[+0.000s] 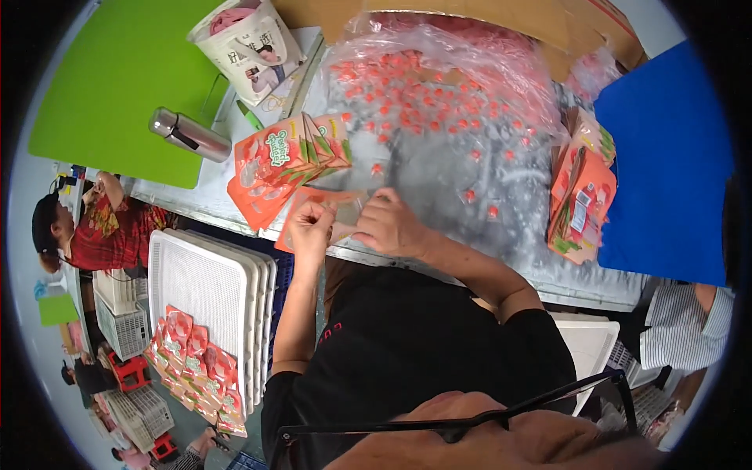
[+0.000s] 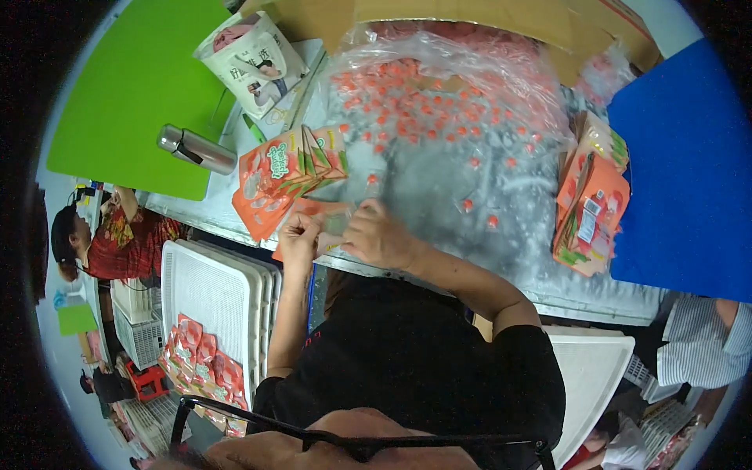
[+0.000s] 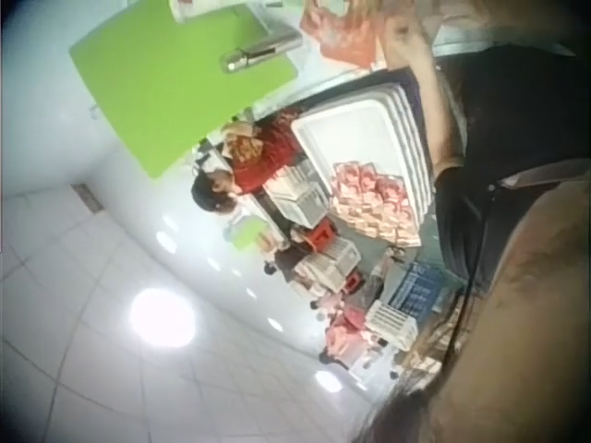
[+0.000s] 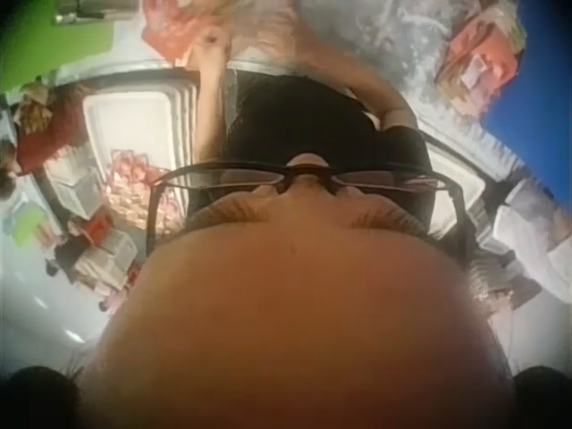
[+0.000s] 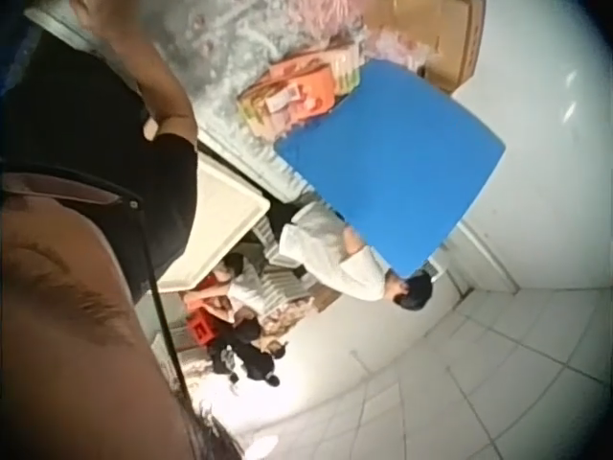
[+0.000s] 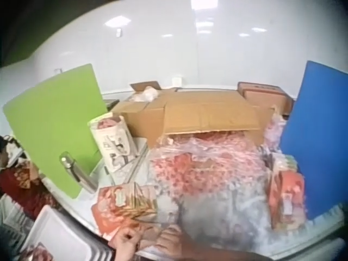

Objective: Packaging small red plastic toy parts into clear plastic bags.

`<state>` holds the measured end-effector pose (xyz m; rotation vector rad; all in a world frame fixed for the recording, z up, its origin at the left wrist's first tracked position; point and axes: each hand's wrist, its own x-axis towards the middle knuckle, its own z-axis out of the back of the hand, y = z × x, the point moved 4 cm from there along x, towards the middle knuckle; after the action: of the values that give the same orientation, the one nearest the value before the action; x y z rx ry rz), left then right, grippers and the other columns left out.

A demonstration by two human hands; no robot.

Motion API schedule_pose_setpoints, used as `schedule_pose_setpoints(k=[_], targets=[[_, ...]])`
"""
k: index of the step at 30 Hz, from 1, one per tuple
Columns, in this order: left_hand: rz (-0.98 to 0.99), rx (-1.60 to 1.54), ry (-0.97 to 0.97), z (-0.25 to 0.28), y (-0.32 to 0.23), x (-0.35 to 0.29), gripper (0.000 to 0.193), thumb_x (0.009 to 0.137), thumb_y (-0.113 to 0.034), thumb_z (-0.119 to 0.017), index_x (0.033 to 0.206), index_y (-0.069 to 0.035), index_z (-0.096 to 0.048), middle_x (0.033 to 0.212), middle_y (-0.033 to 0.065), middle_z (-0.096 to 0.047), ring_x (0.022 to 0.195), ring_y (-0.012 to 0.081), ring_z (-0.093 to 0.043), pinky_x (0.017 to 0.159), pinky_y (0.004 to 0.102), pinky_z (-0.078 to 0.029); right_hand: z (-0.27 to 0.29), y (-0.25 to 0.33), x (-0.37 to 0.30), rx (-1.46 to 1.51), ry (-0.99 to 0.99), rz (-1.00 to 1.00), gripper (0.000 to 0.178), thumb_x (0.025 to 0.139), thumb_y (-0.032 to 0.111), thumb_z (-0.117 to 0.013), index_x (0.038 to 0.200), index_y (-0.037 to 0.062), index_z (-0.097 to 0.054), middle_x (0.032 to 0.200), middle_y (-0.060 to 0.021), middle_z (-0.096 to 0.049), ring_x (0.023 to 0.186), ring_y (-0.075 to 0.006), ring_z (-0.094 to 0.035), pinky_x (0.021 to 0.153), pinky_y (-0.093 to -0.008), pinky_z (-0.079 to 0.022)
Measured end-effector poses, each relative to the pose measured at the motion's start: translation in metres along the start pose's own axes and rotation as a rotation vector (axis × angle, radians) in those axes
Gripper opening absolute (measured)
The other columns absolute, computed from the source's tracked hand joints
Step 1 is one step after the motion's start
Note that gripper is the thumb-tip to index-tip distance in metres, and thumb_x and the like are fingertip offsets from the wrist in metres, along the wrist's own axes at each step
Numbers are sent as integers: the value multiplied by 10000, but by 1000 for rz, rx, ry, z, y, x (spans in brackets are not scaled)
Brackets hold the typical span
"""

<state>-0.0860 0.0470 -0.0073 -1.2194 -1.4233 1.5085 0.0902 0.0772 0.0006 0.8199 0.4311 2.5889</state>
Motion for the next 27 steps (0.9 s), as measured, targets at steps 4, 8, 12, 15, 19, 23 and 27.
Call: schedule_pose_setpoints(k=[4, 8, 12, 15, 19, 23, 27], targets=[[-55, 114, 57, -25, -1, -18, 261, 887, -36, -668, 658, -55, -547, 603, -53, -505, 561, 17, -426, 514, 208, -340, 16, 22, 3, 126, -35, 90, 249, 727, 227, -782, 840, 47, -652, 881, -90, -644, 904, -266, -628, 864, -413, -464], [-193, 461, 75, -33, -18, -32, 243, 879, -75, -696, 680, 6, -582, 594, -9, -545, 557, 54, -460, 507, 256, -374, 8, 16, 8, 578, 531, -199, 306, 770, 252, -764, 919, 6, -659, 1038, -124, -667, 984, -331, -632, 836, -440, -491], [-359, 703, 148, -51, -51, -46, 239, 881, -90, -699, 698, 18, -588, 575, 15, -561, 527, 80, -486, 483, 287, -386, -20, 21, -4, 471, 342, -80, 441, 812, 369, -713, 1086, 35, -628, 1038, -189, -658, 1030, -348, -623, 899, -448, -492], [-214, 575, 209, -39, -32, -37, 291, 889, -124, -707, 680, 24, -570, 529, 1, -545, 493, 84, -499, 469, 298, -402, -19, 21, 0, 497, 415, -134, 408, 845, 381, -674, 1081, 52, -619, 1015, -186, -661, 1015, -349, -623, 899, -459, -484], [-317, 523, 760, -36, -63, -35, 863, 693, -207, -883, 1402, -6, -435, 1219, 182, -586, 1158, 266, -581, 988, 370, -456, 20, 23, 8, 593, 574, -70, 313, 893, 340, -623, 1017, 53, -631, 977, -165, -668, 982, -347, -624, 878, -470, -475], [77, 438, 1028, -37, -34, -40, 1217, 615, -155, -861, 1562, -68, -101, 1507, 190, -357, 1406, 281, -335, 1140, 371, -295, 38, 29, 16, 683, 622, -95, 255, 887, 299, -618, 911, 46, -642, 925, -154, -661, 916, -351, -620, 842, -458, -477], [203, 133, 768, -15, 4, -34, 1001, 674, -12, -701, 1546, -62, -213, 1453, 125, -414, 1333, 240, -416, 1104, 330, -326, 15, 2, 3, 596, 172, 177, 237, 860, 282, -646, 914, 52, -638, 930, -149, -657, 942, -345, -609, 849, -447, -473]])
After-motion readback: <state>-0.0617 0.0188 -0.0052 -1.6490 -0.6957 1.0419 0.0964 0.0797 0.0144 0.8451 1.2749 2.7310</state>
